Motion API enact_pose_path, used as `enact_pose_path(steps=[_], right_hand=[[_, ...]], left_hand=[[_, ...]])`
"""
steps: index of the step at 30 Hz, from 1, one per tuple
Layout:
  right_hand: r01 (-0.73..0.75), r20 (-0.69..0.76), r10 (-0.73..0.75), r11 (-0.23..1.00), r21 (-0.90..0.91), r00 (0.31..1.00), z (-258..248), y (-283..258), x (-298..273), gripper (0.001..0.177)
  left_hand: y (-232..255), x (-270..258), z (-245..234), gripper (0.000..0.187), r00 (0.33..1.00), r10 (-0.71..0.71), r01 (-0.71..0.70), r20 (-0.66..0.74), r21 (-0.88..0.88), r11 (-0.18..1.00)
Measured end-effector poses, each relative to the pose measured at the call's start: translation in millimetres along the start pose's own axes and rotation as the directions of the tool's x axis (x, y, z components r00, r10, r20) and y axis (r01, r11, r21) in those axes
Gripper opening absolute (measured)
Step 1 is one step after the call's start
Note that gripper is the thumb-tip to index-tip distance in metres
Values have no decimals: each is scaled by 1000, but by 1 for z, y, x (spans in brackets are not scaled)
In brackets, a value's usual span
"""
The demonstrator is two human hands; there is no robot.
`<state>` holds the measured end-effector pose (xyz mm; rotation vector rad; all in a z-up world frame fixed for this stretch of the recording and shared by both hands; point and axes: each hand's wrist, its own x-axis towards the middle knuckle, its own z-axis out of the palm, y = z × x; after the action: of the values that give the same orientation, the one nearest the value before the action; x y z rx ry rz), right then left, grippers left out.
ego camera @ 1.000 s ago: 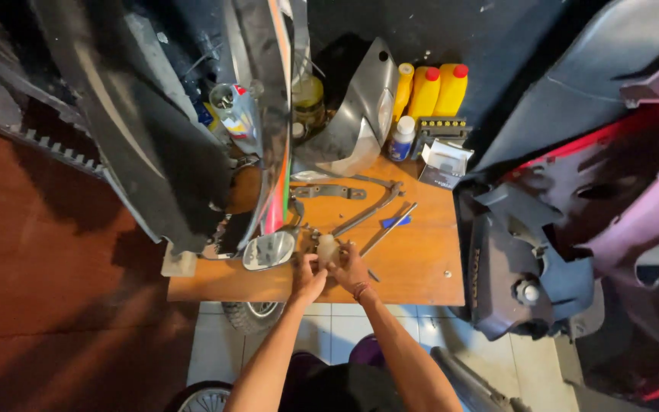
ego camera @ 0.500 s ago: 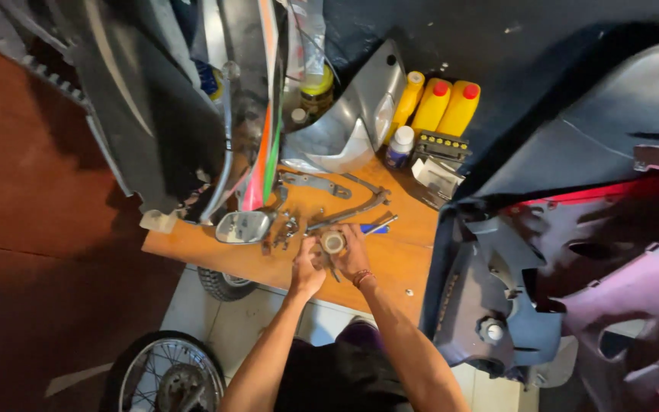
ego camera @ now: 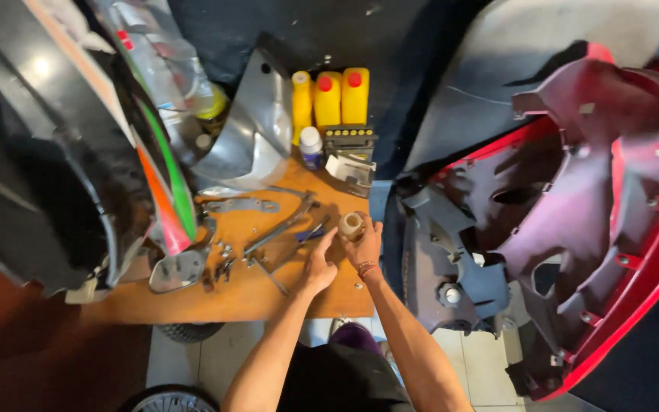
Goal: Organizing motorcycle parts on a workbench, wiping them down, and sweeping the floor in a garage.
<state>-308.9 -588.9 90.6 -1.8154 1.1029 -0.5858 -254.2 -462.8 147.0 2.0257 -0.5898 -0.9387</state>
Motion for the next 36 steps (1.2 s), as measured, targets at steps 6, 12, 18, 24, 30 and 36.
enact_pose_path(steps=[6,12,18,24,30,36], right_hand=[[41,-76,-44,999,-32,996,-2,24,30,69],[25,-52,-23,999,45,998,21,14,62,41],[-104,240,92,994,41,966,28,-15,78,46],[-196,329,-3,798,570,944,47,-3,91,69],[-226,430,-22,827,515,902,63,6,102,72],[-292,62,293,956,-33,954,68,42,105,16]], left_hand=[[-2,31,31,90,1000,-3,3,2,-72,997],[1,55,15,91,997,-75,76,-21,50,996],[14,82,-21,90,972,-168,193,-165,150,970],[0,118,-27,89,984,-145,156,-103,115,981],[44,111,-45,100,979,-191,196,-65,82,977],[52,116,-47,101,984,-154,156,-85,20,988]])
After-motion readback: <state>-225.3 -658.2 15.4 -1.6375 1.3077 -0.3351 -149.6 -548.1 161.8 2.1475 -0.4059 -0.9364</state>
